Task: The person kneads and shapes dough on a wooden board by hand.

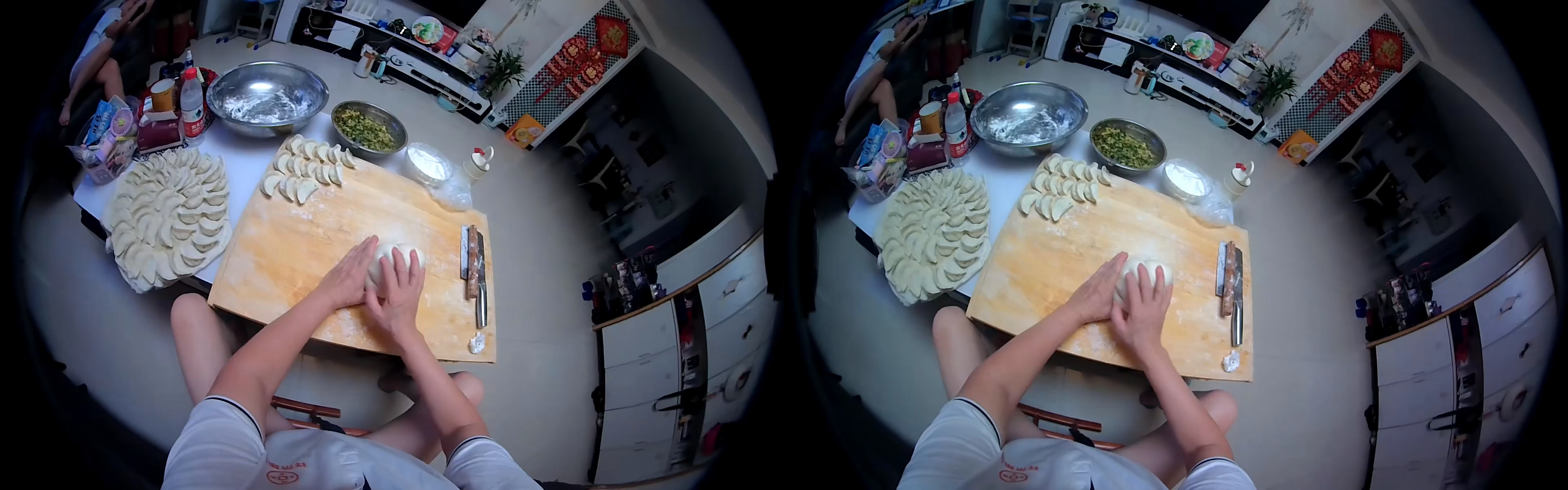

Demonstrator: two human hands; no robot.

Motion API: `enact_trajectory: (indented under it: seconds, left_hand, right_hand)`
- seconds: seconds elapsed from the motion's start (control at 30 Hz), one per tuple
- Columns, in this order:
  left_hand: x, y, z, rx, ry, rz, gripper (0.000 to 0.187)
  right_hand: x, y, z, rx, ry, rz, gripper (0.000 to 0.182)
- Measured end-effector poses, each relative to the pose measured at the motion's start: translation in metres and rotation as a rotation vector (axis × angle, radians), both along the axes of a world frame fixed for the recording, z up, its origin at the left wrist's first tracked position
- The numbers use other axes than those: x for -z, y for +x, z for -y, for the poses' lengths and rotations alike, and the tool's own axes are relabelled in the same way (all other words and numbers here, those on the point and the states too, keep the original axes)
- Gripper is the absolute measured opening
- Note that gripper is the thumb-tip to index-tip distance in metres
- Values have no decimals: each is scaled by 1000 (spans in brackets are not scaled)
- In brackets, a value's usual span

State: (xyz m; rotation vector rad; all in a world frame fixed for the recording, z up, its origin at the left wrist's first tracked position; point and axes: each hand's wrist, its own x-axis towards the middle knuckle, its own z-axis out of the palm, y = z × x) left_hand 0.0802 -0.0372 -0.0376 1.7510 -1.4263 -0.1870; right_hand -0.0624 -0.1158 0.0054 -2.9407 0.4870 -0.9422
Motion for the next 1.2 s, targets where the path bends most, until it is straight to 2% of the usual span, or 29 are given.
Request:
enact_trajectory:
  seconds: [0.07, 0.17, 0.27, 0.3, 0.4, 0.43, 0.57, 0.7, 0.8, 0.9, 1.0, 1.07, 1.17, 1.2]
  left_hand:
    - [7, 0, 1, -37, 11, -45, 107]
    - [-1, -1, 9, -131, 133, 43, 111]
    - [-18, -1, 0, -132, 139, -19, 115]
    - [-17, -1, 1, -143, 225, 9, 121]
    - [-5, -1, 2, -148, 35, 4, 124]
    - [-9, -1, 1, -149, 72, 13, 123]
    - [-14, -1, 2, -133, 154, -6, 117]
    - [-18, -3, 2, -141, 197, -56, 121]
    - [-22, -3, 1, -133, 205, -74, 126]
    - [-16, -2, -1, -98, 175, -39, 126]
    - [-13, -1, 0, -68, 144, -35, 118]
    - [6, 1, 6, -85, 104, -11, 111]
    - [19, 1, 11, -227, 42, 25, 102]
    - [18, 0, 12, -253, 37, 26, 105]
  right_hand:
    - [0, 13, -5, 18, 40, -26, 63]
    - [2, 50, 13, 88, 12, -117, 65]
    - [13, 88, 46, 158, 101, -244, 65]
    - [10, 95, 52, 149, 183, -248, 63]
    - [-5, 115, 83, 127, 369, -254, 60]
    - [-4, 120, 96, 131, 403, -257, 60]
    - [10, 123, 132, 287, 385, -243, 61]
    - [-10, 86, 126, 269, 660, -281, 61]
    - [11, 45, 95, 138, 543, -9, 62]
    - [20, 15, 56, 87, 276, 132, 68]
    - [15, -2, 18, 90, 87, 95, 70]
    - [11, 3, 0, 93, 74, 51, 70]
    - [7, 30, -5, 164, 4, -37, 64]
    - [11, 42, 5, 172, 10, -58, 62]
